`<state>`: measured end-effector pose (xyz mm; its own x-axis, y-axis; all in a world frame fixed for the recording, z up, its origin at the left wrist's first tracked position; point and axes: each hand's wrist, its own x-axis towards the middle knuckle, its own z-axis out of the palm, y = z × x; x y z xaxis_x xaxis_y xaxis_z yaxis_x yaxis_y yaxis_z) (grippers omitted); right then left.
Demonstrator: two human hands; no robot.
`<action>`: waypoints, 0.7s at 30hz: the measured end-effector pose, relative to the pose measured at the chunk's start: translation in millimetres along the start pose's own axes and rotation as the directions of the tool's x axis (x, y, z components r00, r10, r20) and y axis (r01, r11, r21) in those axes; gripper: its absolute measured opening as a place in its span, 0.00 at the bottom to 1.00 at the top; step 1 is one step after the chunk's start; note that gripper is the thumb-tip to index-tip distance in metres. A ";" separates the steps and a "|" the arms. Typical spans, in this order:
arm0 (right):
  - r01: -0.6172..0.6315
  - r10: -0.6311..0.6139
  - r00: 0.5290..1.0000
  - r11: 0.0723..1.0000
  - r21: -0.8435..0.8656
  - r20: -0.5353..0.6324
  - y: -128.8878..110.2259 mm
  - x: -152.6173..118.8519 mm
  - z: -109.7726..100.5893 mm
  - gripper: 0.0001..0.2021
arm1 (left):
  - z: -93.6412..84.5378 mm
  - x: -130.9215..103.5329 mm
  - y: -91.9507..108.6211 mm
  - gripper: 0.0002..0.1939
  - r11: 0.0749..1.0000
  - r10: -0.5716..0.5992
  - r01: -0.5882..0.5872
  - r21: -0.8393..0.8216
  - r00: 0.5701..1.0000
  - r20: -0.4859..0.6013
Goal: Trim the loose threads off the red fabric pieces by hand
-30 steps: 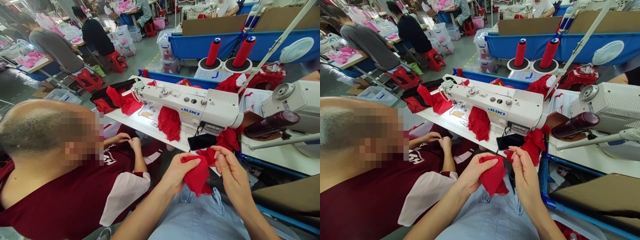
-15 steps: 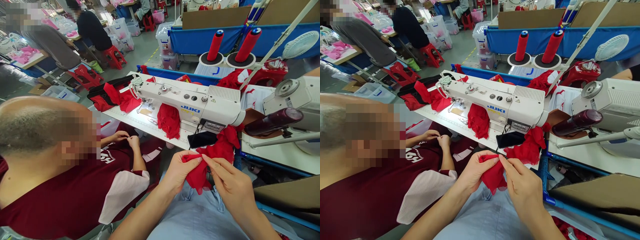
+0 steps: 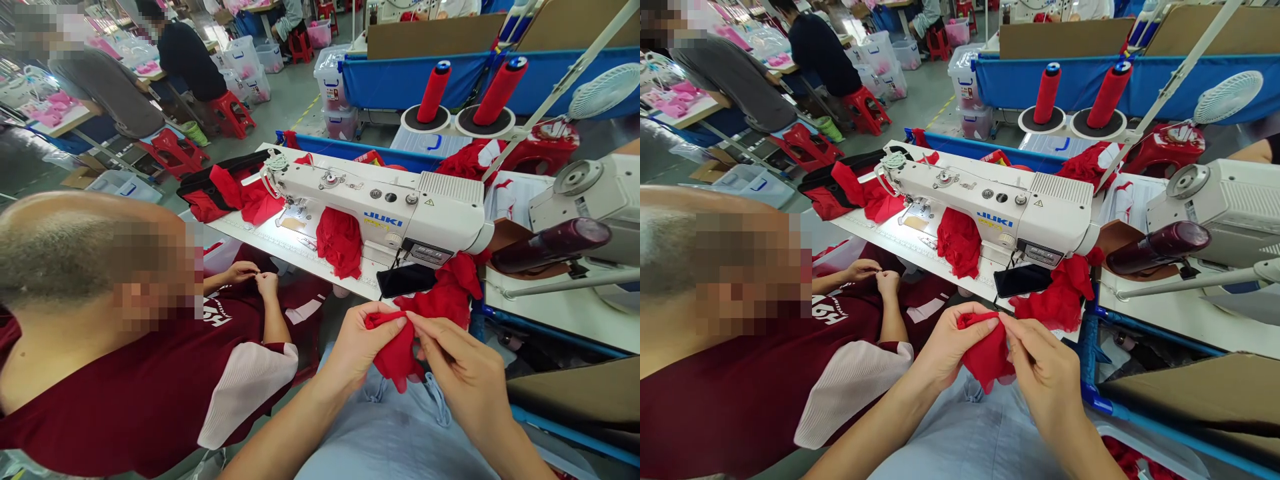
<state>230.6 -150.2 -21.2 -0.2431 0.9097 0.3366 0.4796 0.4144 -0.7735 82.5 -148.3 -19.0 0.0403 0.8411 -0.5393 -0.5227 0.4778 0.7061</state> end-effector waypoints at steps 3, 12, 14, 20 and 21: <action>-0.054 0.053 0.998 0.993 0.109 0.017 -1.5 2.6 -0.1 0.15 | -2.5 0.8 0.0 0.15 0.999 -0.030 0.031 -0.025 0.999 0.017; 0.041 -0.039 0.998 0.999 -0.025 0.047 2.8 -2.4 -4.2 0.16 | -3.0 -1.7 -2.5 0.15 1.000 0.009 -0.009 -0.017 1.000 0.025; 0.070 -0.067 0.997 0.995 -0.078 0.043 2.0 -2.6 -3.7 0.16 | -1.4 -3.2 -2.3 0.15 0.999 0.033 -0.033 -0.002 0.999 0.025; -0.051 0.047 0.998 0.991 0.125 0.035 -2.5 1.5 -1.5 0.13 | -4.1 -5.2 -1.8 0.15 1.000 0.004 -0.002 -0.029 0.999 0.054; -0.082 0.076 0.996 0.983 0.165 0.044 -2.7 2.0 -1.2 0.13 | -5.3 -5.2 -1.8 0.15 0.999 -0.005 0.008 -0.041 0.998 0.058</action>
<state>229.8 -149.4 -17.8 -0.2433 0.9364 0.2531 0.3518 0.3283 -0.8766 78.7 -154.9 -20.0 0.0923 0.8519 -0.5154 -0.5570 0.4733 0.6824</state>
